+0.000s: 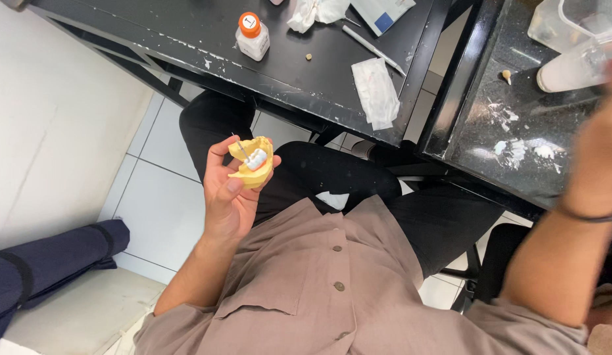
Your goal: The person holds a yellow dental plaster model with a partial denture in one hand and uses a fine brush to apply white ceramic material onto the denture teeth. They periodically dip the brush into material on the bench and rotate the model to reach different surfaces.
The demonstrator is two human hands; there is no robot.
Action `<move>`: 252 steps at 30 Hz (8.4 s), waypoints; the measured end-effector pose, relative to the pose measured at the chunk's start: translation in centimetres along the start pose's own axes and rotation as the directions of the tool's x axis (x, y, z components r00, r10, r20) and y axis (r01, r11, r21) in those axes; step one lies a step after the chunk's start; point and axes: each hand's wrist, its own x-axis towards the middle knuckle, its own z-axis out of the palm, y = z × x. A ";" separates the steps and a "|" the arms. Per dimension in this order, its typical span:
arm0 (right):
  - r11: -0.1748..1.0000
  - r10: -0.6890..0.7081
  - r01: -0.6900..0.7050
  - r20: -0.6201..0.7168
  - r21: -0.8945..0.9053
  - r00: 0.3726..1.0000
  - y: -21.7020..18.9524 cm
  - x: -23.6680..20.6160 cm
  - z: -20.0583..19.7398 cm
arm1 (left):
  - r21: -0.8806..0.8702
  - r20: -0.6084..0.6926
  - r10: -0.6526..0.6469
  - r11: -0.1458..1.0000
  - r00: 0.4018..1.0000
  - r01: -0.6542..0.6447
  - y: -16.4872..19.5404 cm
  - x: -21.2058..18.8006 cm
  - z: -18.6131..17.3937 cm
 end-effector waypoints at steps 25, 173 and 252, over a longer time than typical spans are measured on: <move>0.918 0.095 -0.123 0.091 0.378 0.991 -15.2 -10.0 13.2 | 0.011 0.014 0.030 0.999 0.999 -0.030 1.6 -0.7 -1.5; 0.357 -0.018 -0.425 0.460 0.832 0.888 -14.8 -14.5 -3.7 | 0.617 0.566 -0.232 0.756 0.791 -0.220 -3.7 -0.1 8.3; 0.125 0.101 -0.566 0.558 0.814 0.824 -13.4 -16.3 -3.4 | 0.274 0.214 -0.588 0.802 0.780 0.530 -6.7 -0.7 7.6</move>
